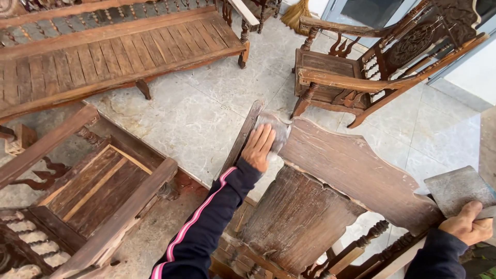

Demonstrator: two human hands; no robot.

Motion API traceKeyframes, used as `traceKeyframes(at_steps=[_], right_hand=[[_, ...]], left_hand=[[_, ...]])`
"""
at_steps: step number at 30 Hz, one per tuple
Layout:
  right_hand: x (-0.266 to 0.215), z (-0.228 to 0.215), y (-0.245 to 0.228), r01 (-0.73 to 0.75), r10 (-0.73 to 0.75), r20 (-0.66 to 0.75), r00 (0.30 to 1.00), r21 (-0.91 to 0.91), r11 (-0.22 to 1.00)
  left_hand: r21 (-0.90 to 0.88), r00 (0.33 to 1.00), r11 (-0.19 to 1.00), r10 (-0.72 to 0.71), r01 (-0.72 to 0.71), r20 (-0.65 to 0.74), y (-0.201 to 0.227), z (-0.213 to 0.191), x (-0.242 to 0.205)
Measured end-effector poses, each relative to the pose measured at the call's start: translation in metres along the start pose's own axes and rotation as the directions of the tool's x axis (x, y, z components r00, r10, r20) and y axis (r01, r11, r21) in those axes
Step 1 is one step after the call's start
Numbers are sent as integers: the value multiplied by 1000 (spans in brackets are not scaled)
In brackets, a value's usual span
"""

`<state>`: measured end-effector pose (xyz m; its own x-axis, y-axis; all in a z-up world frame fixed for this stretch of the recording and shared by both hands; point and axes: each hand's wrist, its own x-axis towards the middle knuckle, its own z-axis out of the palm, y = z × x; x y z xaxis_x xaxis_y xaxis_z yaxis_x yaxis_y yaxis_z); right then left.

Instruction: Sanding the backrest of a wooden chair using sandpaper.

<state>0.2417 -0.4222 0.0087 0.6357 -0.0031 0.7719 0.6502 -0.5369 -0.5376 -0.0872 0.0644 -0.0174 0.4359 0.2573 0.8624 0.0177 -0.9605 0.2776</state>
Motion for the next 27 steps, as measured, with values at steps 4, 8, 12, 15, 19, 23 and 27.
traceKeyframes(at_steps=[4, 8, 12, 15, 19, 23, 27], right_hand=[[5, 6, 15, 48, -48, 0, 999, 68, 997], [5, 2, 12, -16, 15, 16, 1000, 63, 998], [3, 5, 26, -69, 66, 29, 997, 123, 990], [7, -4, -45, -33, 30, 27, 999, 127, 991], [10, -7, -31, 22, -24, 29, 999, 76, 997], [7, -3, -11, -92, 90, 55, 994, 48, 995], [-1, -6, 14, 103, -103, 9, 995, -12, 995]], left_hand=[[80, 1000, 997, -2, 1, 20, -12, -7, -32], [35, 1000, 999, 26, -25, -10, -10, 11, -20], [36, 999, 998, 46, -46, -1, -20, 18, 41], [-4, 998, 998, 58, -58, -10, -10, 6, 42], [74, 998, 995, 62, -61, -17, -14, 8, -16], [28, 998, 999, 36, -34, -51, -12, 19, 15], [16, 999, 1000, -5, 5, -49, -4, 9, 36]])
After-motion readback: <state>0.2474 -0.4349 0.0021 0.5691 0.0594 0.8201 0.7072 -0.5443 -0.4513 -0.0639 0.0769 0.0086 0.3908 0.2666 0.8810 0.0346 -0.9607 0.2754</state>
